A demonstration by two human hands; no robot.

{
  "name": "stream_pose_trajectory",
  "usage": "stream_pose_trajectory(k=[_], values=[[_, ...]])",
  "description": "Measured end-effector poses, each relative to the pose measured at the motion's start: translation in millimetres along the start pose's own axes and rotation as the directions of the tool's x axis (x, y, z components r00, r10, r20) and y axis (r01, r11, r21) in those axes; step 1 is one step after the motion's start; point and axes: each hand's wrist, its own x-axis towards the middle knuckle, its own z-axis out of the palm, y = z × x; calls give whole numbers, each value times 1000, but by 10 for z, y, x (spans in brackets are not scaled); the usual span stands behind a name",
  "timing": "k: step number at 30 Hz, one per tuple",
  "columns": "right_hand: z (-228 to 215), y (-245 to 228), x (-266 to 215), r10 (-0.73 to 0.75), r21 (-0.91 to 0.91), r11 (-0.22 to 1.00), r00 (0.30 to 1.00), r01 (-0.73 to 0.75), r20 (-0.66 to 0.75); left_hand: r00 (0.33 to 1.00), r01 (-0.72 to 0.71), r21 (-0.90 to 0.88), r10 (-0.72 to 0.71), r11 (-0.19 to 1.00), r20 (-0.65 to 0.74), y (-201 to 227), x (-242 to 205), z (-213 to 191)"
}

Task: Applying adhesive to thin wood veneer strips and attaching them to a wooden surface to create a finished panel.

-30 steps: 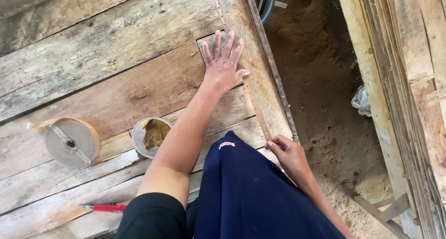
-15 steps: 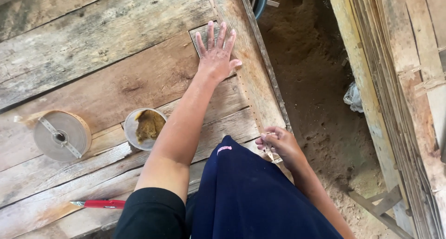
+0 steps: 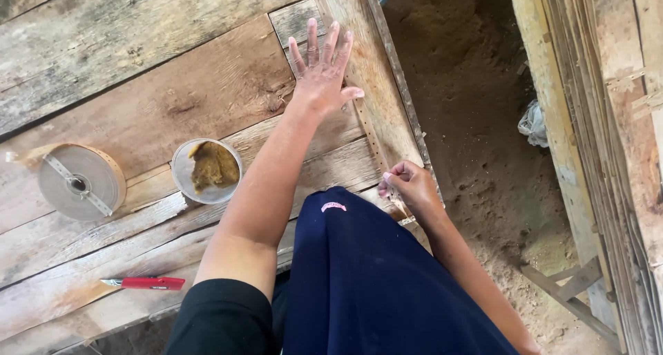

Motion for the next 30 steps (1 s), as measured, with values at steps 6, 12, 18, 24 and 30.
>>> stream_pose_trajectory(k=[6, 12, 18, 24, 30], values=[[15, -85, -57, -2, -25, 1000, 1000, 2, -14, 923, -85, 115, 122, 990, -366, -41, 62, 467], [-1, -73, -39, -34, -45, 998, 999, 33, -13, 992, 21, -50, -27, 999, -124, 204, -229, 498], [9, -35, -27, -42, 40, 998, 999, 42, 5, 987, 10, 26, -6, 1000, -159, 271, -386, 523], [85, 201, 84, -56, -168, 985, 993, 37, -108, 744, -260, -81, 146, 962, -653, 670, -886, 1143], [38, 395, 230, 51, 15, 999, 994, -49, -95, 766, -210, -754, -375, 622, -522, 1088, -1527, 1408]])
